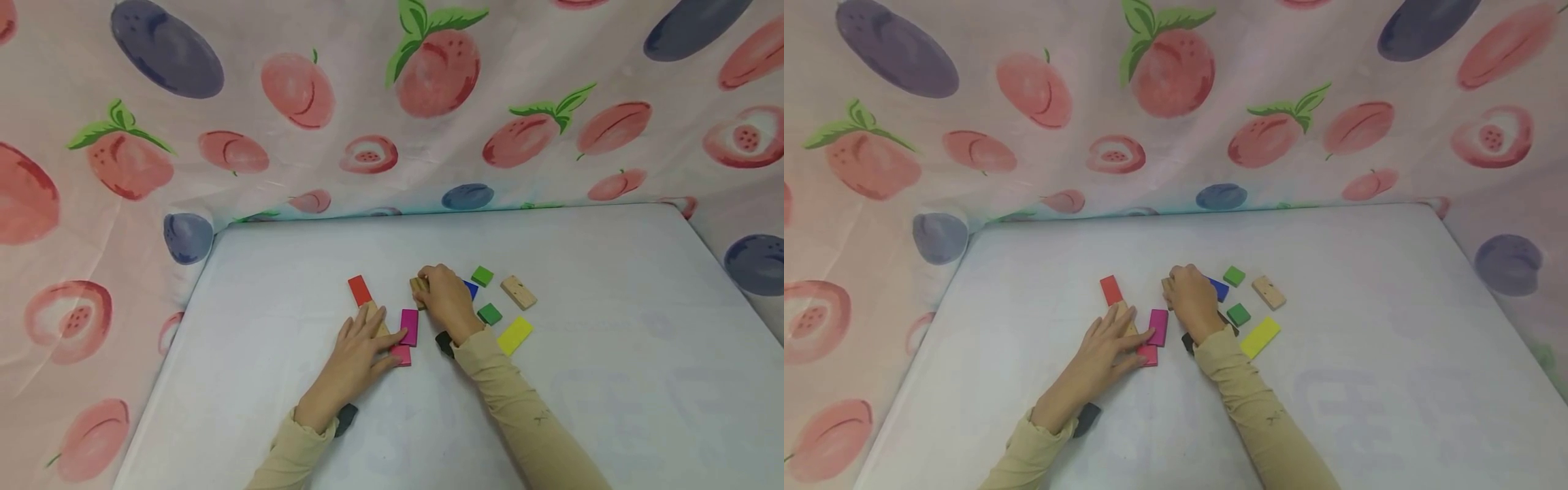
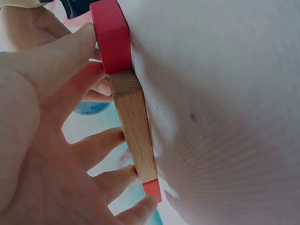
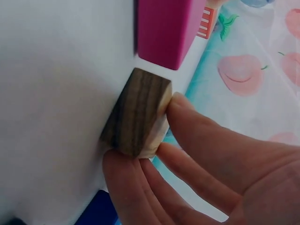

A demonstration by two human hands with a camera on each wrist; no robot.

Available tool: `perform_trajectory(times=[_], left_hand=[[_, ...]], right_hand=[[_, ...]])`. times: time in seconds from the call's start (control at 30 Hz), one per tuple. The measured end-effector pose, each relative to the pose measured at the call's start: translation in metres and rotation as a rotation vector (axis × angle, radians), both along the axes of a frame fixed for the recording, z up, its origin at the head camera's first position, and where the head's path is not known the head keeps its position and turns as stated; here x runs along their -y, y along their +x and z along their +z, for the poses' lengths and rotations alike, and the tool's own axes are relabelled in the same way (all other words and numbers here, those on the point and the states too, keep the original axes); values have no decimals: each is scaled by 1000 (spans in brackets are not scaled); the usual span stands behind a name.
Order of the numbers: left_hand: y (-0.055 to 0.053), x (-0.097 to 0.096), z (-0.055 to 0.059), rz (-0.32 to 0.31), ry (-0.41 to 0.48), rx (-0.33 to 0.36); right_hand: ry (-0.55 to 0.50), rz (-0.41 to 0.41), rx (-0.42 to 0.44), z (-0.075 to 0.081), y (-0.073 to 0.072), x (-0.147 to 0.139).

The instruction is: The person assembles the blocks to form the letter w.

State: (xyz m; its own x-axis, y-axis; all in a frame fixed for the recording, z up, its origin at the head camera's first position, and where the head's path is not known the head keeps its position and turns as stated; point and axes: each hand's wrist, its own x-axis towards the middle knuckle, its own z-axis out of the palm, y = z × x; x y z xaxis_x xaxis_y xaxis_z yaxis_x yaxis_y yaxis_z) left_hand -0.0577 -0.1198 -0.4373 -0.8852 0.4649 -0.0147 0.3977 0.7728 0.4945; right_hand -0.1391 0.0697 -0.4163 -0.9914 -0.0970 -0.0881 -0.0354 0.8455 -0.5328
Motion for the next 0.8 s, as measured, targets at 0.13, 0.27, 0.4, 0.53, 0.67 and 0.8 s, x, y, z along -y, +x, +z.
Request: perform_trajectory(times=[0.13, 0.27, 0.4, 0.53, 0.67, 0.8], left_hand=[[1, 0, 0, 2, 2, 4], [0, 0, 0, 4, -1, 3], [0, 0, 0, 0, 3, 4], [0, 0, 0, -5, 8, 0], [0, 0, 1, -6, 17, -2], [0, 1, 1, -4, 21, 17]], right_hand=[[-16, -7, -22, -2, -3, 0], [-34, -19, -46, -3, -4, 1], [-42, -26, -53, -3, -5, 1], [-53, -27, -56, -5, -7, 1], [-65, -20, -62, -6, -7, 0], [-78, -12, -59, -7, -7, 0]])
